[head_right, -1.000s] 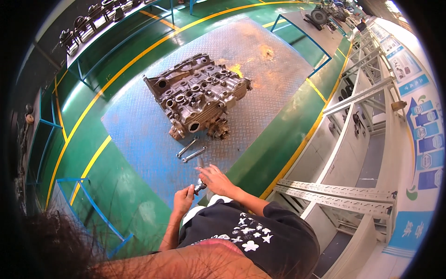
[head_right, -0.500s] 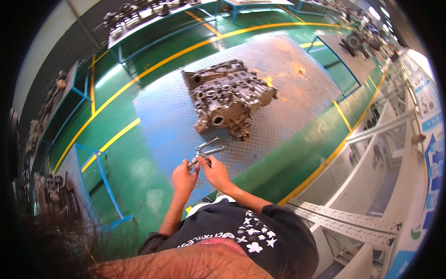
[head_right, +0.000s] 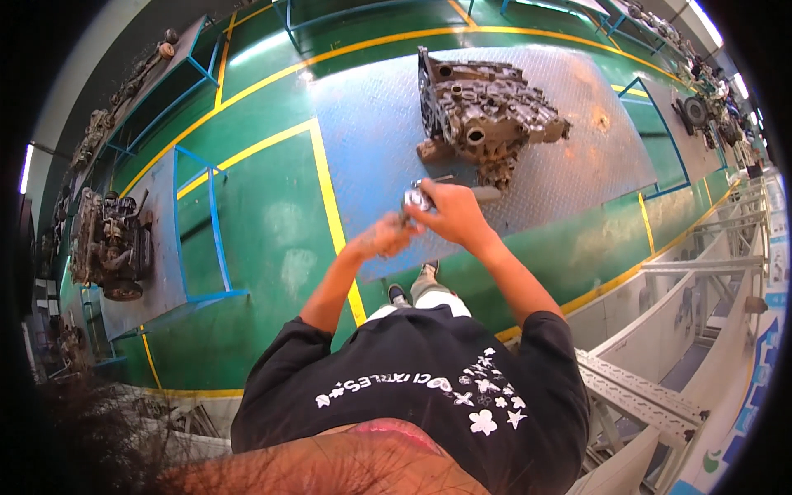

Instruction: The person uses a socket wrench to loosen bolts on an engine cylinder head, then lifts and rotates the cylinder head to show its underside.

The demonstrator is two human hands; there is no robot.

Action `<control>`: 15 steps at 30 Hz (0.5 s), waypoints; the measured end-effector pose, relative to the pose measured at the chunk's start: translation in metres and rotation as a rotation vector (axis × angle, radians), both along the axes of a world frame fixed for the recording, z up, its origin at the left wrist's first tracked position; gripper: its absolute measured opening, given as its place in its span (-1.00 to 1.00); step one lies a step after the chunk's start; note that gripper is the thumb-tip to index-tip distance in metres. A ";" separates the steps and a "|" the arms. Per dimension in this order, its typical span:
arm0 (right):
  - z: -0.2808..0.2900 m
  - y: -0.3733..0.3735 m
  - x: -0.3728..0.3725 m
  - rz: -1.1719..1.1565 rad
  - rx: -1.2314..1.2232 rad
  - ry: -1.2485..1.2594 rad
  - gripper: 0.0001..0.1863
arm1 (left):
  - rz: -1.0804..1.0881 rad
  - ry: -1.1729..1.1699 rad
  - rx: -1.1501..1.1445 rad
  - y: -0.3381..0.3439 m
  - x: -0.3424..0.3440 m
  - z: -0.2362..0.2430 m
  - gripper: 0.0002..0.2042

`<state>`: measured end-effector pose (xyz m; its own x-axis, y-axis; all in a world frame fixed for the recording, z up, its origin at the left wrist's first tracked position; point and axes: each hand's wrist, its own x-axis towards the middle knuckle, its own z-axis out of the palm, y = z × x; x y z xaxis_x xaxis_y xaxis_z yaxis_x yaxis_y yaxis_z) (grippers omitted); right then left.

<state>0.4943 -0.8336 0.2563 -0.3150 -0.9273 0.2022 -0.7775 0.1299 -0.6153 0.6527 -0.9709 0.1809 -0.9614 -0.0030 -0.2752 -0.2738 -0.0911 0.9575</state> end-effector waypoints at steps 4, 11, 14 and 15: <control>-0.005 0.000 0.044 -0.312 0.082 -0.250 -0.38 | 0.212 -0.137 -0.256 -0.014 0.001 -0.009 -0.60; -0.027 0.037 0.053 -0.681 0.052 -0.621 -0.27 | 0.822 -0.076 -1.134 0.070 -0.018 -0.007 -0.75; -0.020 0.067 0.039 -0.446 0.086 -0.256 -0.33 | 0.473 0.053 -0.770 0.063 -0.025 -0.048 -0.75; -0.017 0.085 0.013 -0.199 0.014 -0.112 -0.32 | 0.155 0.261 -0.439 0.064 -0.026 -0.058 -0.74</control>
<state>0.5072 -0.7481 0.2394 -0.5116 -0.8471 0.1436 -0.6627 0.2827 -0.6935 0.6263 -0.9073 0.1227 -0.9767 -0.2120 0.0322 -0.0366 0.3129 0.9491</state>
